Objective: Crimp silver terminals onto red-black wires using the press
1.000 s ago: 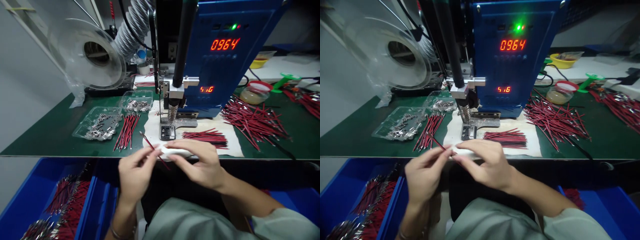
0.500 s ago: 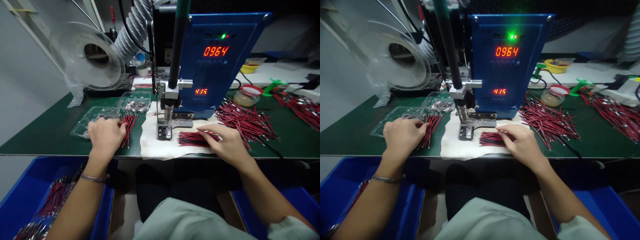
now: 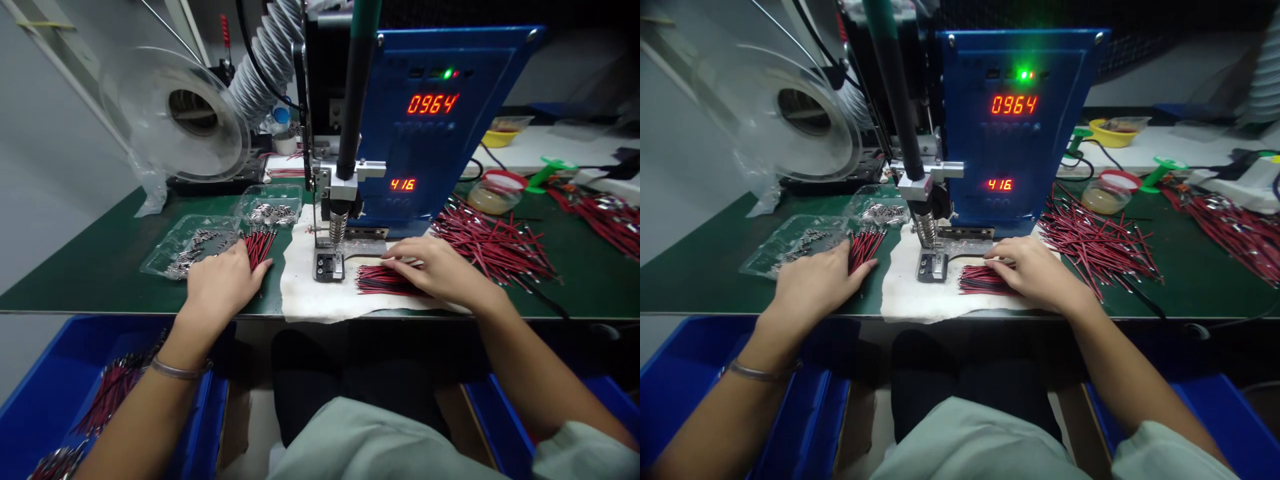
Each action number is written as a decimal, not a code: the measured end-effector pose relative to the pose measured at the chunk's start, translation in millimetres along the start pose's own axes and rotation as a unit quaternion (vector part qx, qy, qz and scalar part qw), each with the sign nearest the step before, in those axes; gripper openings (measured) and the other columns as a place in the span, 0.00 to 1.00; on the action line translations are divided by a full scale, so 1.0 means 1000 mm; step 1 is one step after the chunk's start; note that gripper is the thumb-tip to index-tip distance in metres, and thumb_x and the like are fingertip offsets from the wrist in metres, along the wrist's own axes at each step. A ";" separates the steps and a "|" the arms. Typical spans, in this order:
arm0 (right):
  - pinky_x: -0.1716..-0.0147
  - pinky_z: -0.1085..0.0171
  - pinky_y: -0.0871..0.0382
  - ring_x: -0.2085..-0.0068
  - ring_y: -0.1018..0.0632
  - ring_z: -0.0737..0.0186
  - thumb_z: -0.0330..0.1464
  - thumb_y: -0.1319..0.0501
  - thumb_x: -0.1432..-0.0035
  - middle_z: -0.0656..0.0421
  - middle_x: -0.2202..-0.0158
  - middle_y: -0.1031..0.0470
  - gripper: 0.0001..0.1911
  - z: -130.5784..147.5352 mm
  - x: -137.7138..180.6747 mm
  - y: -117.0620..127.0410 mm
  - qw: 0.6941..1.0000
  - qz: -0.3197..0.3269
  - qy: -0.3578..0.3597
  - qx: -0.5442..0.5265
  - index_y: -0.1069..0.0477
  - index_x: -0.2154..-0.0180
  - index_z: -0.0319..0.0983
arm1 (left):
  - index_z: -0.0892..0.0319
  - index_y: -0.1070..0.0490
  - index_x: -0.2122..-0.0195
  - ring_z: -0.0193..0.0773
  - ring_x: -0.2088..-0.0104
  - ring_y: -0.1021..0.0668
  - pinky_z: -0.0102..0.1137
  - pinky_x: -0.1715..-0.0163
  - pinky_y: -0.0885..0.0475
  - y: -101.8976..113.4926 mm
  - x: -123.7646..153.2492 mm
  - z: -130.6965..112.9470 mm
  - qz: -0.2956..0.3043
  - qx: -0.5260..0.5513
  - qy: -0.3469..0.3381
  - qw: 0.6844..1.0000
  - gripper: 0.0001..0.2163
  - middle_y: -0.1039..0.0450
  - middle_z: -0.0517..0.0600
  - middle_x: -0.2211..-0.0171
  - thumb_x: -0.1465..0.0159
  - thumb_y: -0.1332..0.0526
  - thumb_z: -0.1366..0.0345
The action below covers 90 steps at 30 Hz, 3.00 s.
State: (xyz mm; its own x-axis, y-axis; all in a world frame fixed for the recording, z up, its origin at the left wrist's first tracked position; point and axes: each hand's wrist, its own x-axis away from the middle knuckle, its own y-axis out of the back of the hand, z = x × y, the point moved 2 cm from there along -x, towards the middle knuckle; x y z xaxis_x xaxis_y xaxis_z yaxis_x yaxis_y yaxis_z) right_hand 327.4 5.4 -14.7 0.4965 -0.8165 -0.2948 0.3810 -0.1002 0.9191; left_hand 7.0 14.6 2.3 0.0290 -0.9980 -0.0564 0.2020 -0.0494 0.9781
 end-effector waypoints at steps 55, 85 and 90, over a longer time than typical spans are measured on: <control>0.61 0.68 0.34 0.64 0.24 0.65 0.31 0.44 0.39 0.58 0.63 0.24 0.11 0.001 -0.022 0.001 0.988 0.135 0.057 -0.043 0.22 0.60 0.39 | 0.53 0.33 0.47 0.49 0.65 0.22 0.34 0.76 0.43 -0.023 0.066 0.015 -0.197 0.029 0.064 0.978 0.25 0.25 0.49 0.52 0.37 0.50 0.43; 0.63 0.65 0.31 0.64 0.23 0.61 0.34 0.40 0.44 0.59 0.65 0.21 0.10 -0.002 -0.047 0.014 0.962 0.242 0.113 -0.050 0.21 0.63 0.42 | 0.55 0.26 0.59 0.34 0.74 0.30 0.30 0.68 0.35 -0.040 0.071 0.049 -0.138 0.228 -0.025 0.963 0.11 0.25 0.47 0.60 0.37 0.42 0.55; 0.63 0.66 0.31 0.64 0.23 0.63 0.32 0.41 0.44 0.59 0.64 0.21 0.10 -0.004 -0.043 0.010 0.969 0.218 0.100 -0.066 0.22 0.63 0.42 | 0.54 0.26 0.59 0.34 0.73 0.29 0.30 0.68 0.35 -0.042 0.072 0.058 -0.136 0.238 -0.037 0.961 0.11 0.26 0.47 0.60 0.36 0.43 0.57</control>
State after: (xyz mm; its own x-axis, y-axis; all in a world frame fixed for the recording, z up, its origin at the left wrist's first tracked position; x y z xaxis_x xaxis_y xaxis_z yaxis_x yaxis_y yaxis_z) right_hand 312.5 41.5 5.9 0.7685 -0.6373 0.0577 0.1908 0.3143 0.9300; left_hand -56.3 -57.5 -31.0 -0.0349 -0.9447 -0.3261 -0.2790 -0.3041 0.9109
